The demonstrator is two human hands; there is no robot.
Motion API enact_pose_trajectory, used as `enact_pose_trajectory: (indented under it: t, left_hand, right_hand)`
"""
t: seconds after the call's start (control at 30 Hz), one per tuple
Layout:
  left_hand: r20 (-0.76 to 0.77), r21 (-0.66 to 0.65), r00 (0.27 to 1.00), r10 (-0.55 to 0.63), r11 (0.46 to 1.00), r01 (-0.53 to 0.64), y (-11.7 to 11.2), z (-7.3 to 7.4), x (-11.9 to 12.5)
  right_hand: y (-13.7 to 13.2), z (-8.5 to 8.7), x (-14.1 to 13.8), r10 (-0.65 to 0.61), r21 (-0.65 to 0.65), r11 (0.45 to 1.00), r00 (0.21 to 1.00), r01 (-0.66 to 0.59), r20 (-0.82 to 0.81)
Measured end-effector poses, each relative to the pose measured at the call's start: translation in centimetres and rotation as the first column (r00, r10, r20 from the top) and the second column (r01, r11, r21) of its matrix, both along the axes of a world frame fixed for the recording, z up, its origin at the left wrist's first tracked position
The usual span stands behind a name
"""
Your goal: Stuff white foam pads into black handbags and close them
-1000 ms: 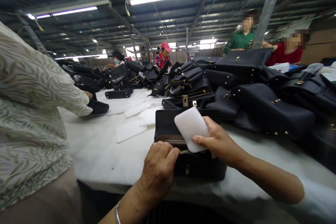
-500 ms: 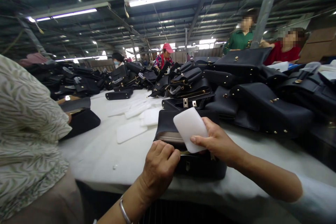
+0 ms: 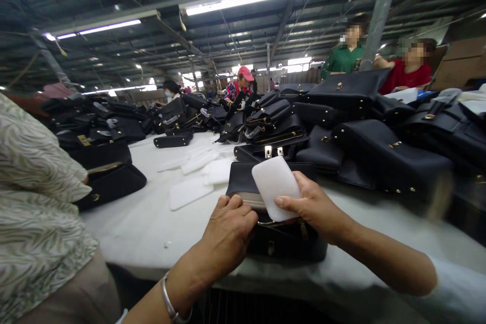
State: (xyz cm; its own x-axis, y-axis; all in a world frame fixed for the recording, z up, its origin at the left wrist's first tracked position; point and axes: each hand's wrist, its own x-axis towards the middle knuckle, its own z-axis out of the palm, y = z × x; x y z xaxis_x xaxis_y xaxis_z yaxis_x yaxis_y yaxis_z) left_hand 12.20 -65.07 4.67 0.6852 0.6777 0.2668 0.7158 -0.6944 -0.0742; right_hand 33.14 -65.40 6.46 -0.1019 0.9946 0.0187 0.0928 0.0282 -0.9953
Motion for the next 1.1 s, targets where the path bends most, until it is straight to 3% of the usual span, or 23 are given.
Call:
enact_pose_trajectory:
  t: [0.27, 0.43, 0.5, 0.6, 0.7, 0.83, 0.93, 1.1]
  left_hand:
    - [-0.087, -0.011, 0.996, 0.029, 0.999, -0.03, -0.6, 1.4, -0.4]
    - [-0.06, -0.108, 0.998, -0.037, 0.994, 0.03, -0.7, 2.0, -0.9]
    - [-0.017, -0.158, 1.0, -0.022, 0.987, 0.019, -0.9, 1.7, -1.2]
    - [0.031, -0.175, 0.999, 0.009, 0.985, -0.003, -1.1, 0.8, -1.5]
    - [0.068, -0.161, 0.997, 0.024, 0.987, -0.013, -1.3, 0.2, -1.5]
    - [0.104, -0.159, 0.994, 0.035, 0.987, -0.018, -1.4, -0.2, -1.4]
    - [0.113, -0.162, 0.993, 0.037, 0.987, -0.018, -1.6, -0.2, -1.6]
    - [0.113, -0.156, 0.994, 0.017, 0.988, 0.001, -1.7, -0.5, -2.0]
  right_hand:
    - [-0.1, 0.1, 0.1, 0.019, -0.049, 0.999, 0.999, -0.021, -0.025]
    - [0.0, 0.3, 0.5, 0.017, -0.041, 0.999, 1.0, -0.016, 0.022]
    - [0.2, 1.2, 1.3, -0.014, 0.029, 1.0, 0.998, 0.013, 0.068]
    - [0.5, 3.6, 2.5, -0.082, 0.272, 0.962, 0.96, 0.007, 0.266]
    - [0.2, 5.7, 2.5, -0.157, 0.45, 0.875, 0.776, -0.177, 0.611]
    - [-0.9, 6.1, 0.2, -0.206, 0.357, 0.838, 0.368, -0.413, 0.907]
    - [-1.6, 5.6, -1.4, -0.223, 0.26, 0.789, 0.135, -0.557, 0.965]
    - [-2.9, 6.0, -2.1, -0.245, 0.112, 0.681, -0.081, -0.724, 0.966]
